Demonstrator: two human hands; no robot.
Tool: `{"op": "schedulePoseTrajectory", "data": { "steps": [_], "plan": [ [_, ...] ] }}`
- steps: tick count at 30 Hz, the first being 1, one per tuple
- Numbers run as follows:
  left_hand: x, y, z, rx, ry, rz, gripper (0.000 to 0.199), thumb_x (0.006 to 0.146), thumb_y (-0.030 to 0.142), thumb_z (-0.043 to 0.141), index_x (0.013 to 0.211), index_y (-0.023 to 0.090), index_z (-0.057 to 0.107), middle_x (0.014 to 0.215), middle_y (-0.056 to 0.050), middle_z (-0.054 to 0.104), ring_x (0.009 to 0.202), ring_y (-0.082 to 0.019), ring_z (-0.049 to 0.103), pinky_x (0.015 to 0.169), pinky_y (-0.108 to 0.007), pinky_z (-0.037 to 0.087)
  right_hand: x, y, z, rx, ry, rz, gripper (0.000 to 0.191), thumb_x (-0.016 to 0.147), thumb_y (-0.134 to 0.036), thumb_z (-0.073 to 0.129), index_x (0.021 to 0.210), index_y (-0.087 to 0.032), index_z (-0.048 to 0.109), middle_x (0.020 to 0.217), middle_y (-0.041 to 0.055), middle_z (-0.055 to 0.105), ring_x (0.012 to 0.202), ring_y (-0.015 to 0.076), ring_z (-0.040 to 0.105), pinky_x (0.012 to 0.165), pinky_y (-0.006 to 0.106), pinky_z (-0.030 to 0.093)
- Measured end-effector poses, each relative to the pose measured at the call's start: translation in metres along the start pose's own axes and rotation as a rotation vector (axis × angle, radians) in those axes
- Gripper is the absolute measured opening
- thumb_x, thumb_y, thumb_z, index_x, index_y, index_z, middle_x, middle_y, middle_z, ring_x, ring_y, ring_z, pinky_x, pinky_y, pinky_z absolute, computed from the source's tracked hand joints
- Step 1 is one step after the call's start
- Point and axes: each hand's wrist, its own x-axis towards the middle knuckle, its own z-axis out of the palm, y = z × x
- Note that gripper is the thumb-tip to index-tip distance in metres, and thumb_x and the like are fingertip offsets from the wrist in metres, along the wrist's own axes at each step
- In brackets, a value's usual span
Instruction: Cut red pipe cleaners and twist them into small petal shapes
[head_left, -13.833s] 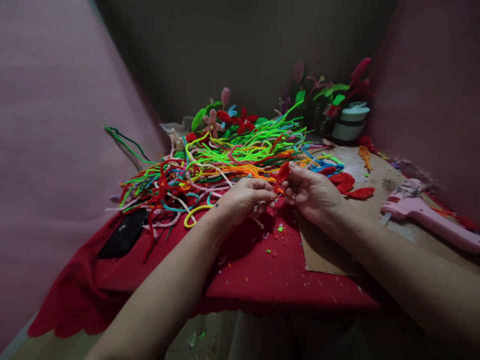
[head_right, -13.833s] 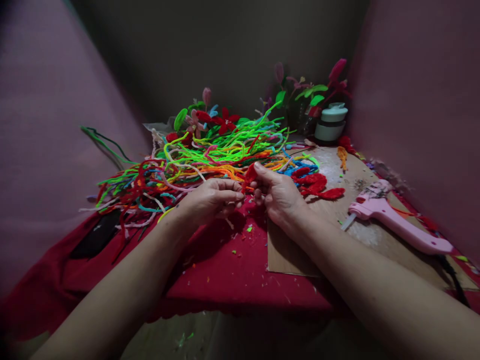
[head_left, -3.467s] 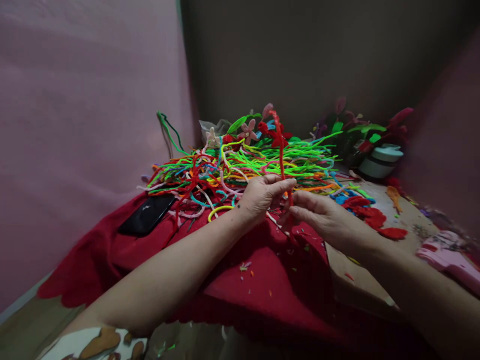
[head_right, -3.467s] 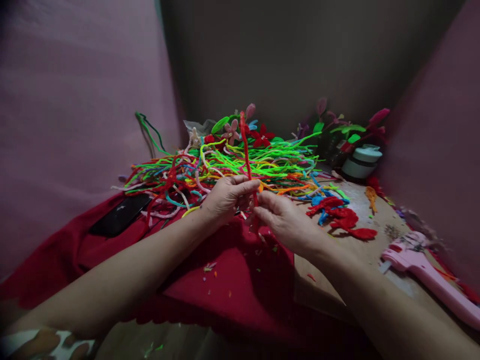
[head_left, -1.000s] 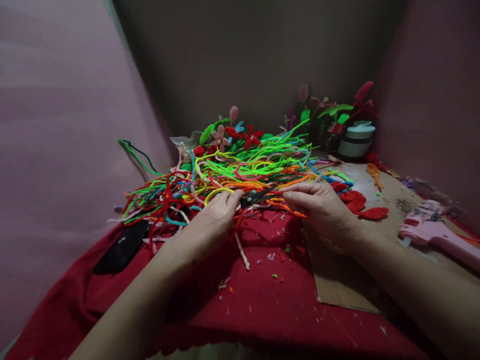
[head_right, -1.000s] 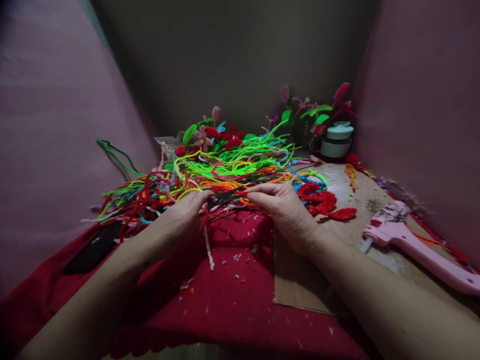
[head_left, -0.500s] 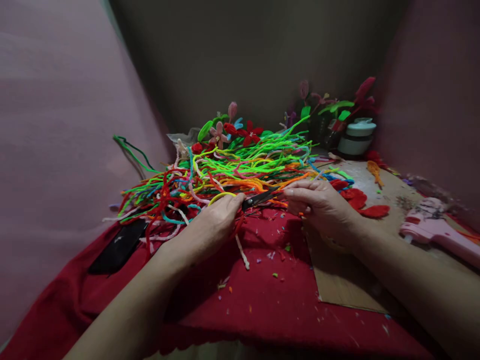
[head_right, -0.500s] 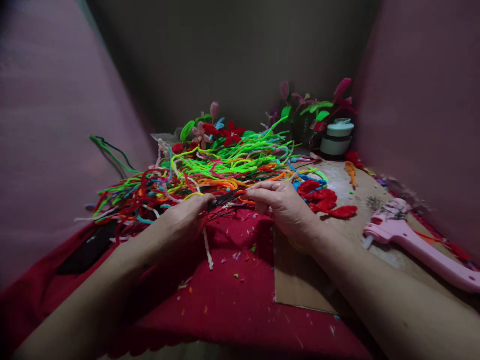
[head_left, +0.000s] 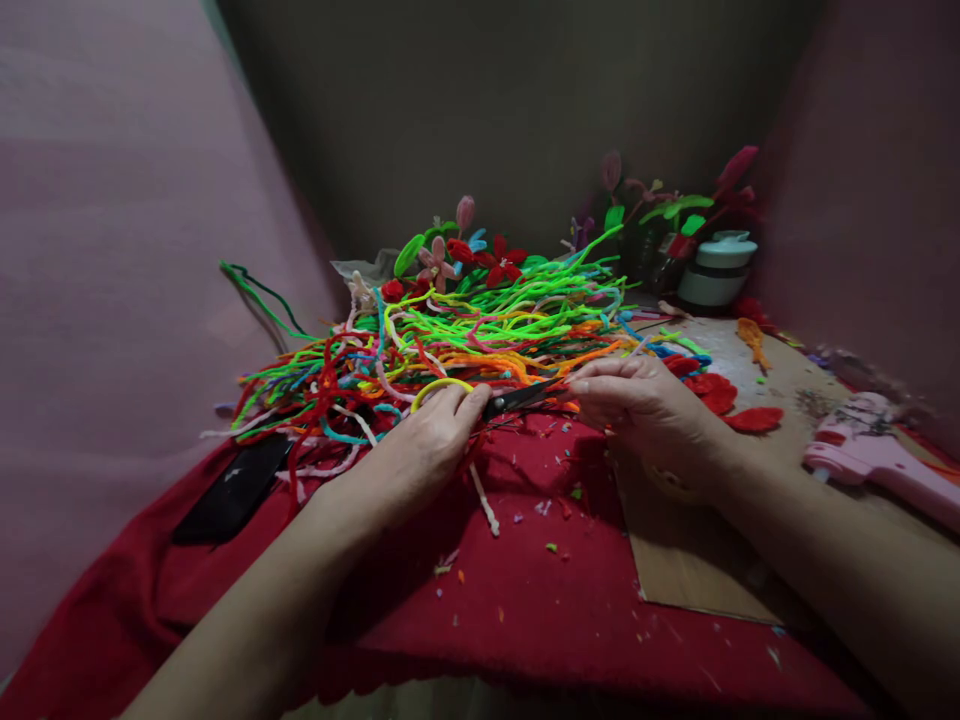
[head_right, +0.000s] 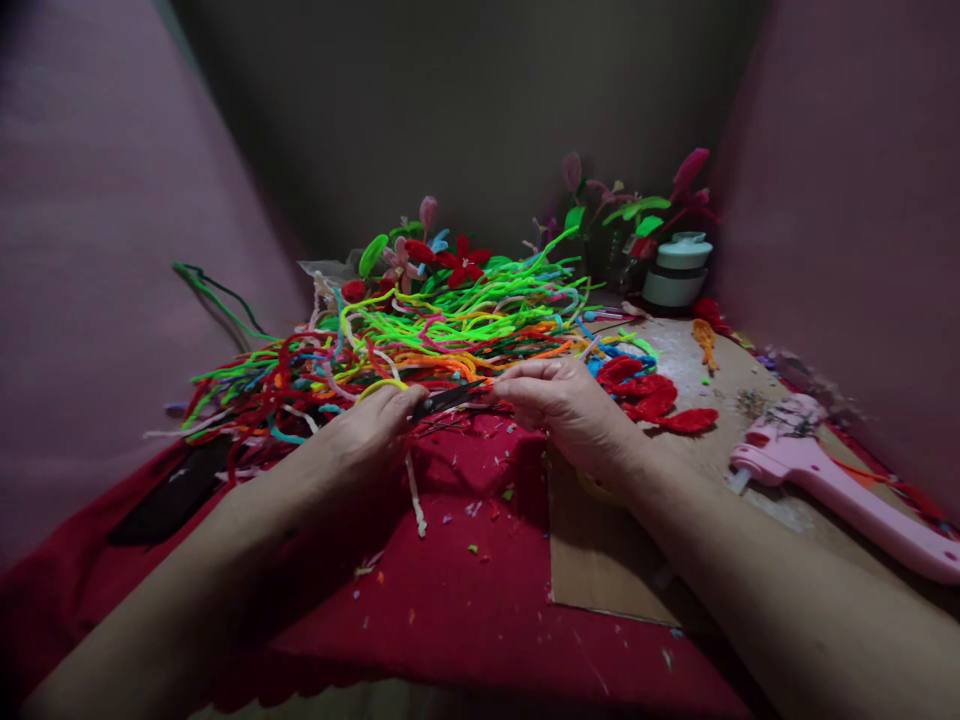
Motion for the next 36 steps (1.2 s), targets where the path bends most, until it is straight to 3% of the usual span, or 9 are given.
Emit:
{"op": "schedulePoseTrajectory", "data": {
  "steps": [7, 17, 23, 30, 36],
  "plan": [
    [0.002, -0.001, -0.001, -0.060, 0.070, 0.084, 0.031, 0.088, 0.010, 0.041, 0.119, 0.013, 0.044, 0.102, -0.009, 0.058, 0.094, -0.016, 0.056, 0.085, -0.031, 0.049, -0.001, -0.002, 0.002, 0.037, -0.011, 0.021, 0.014, 0.069, -0.021, 0.068, 0.057, -0.015, 0.064, 0.043, -0.0064, 0.037, 0.041, 0.0036, 0.025, 0.044, 0.026, 0.014],
    [0.000, -0.007, 0.005, -0.008, 0.040, 0.087, 0.032, 0.089, 0.008, 0.035, 0.119, 0.011, 0.044, 0.096, -0.008, 0.060, 0.088, -0.015, 0.059, 0.078, -0.028, 0.051, 0.000, 0.000, 0.002, 0.023, 0.012, 0.005, 0.016, 0.071, -0.020, 0.066, 0.057, -0.015, 0.062, 0.042, -0.0071, 0.035, 0.040, 0.0038, 0.024, 0.044, 0.025, 0.014],
    [0.002, -0.006, 0.009, -0.155, 0.108, -0.053, 0.038, 0.089, 0.009, 0.035, 0.126, 0.015, 0.041, 0.115, -0.010, 0.055, 0.103, -0.016, 0.053, 0.091, -0.032, 0.046, 0.002, -0.001, 0.000, -0.057, 0.053, -0.011, 0.016, 0.071, -0.025, 0.068, 0.060, -0.014, 0.064, 0.043, -0.0059, 0.038, 0.042, 0.0048, 0.029, 0.045, 0.025, 0.016],
    [0.002, 0.000, 0.004, -0.059, 0.029, -0.094, 0.042, 0.085, 0.005, 0.036, 0.126, 0.015, 0.042, 0.102, -0.009, 0.054, 0.093, -0.018, 0.052, 0.086, -0.036, 0.047, -0.001, -0.003, 0.003, -0.150, 0.051, -0.020, 0.024, 0.072, -0.028, 0.067, 0.054, -0.015, 0.057, 0.045, -0.0059, 0.038, 0.044, 0.0052, 0.027, 0.045, 0.027, 0.015],
    [0.002, 0.000, 0.007, 0.043, 0.009, -0.062, 0.045, 0.083, 0.004, 0.035, 0.127, 0.012, 0.038, 0.103, -0.011, 0.054, 0.094, -0.019, 0.052, 0.084, -0.036, 0.047, -0.004, -0.006, 0.005, -0.111, 0.019, 0.006, 0.010, 0.069, -0.023, 0.064, 0.063, -0.014, 0.062, 0.044, -0.0063, 0.037, 0.042, 0.0046, 0.024, 0.043, 0.025, 0.013]
  ]
}}
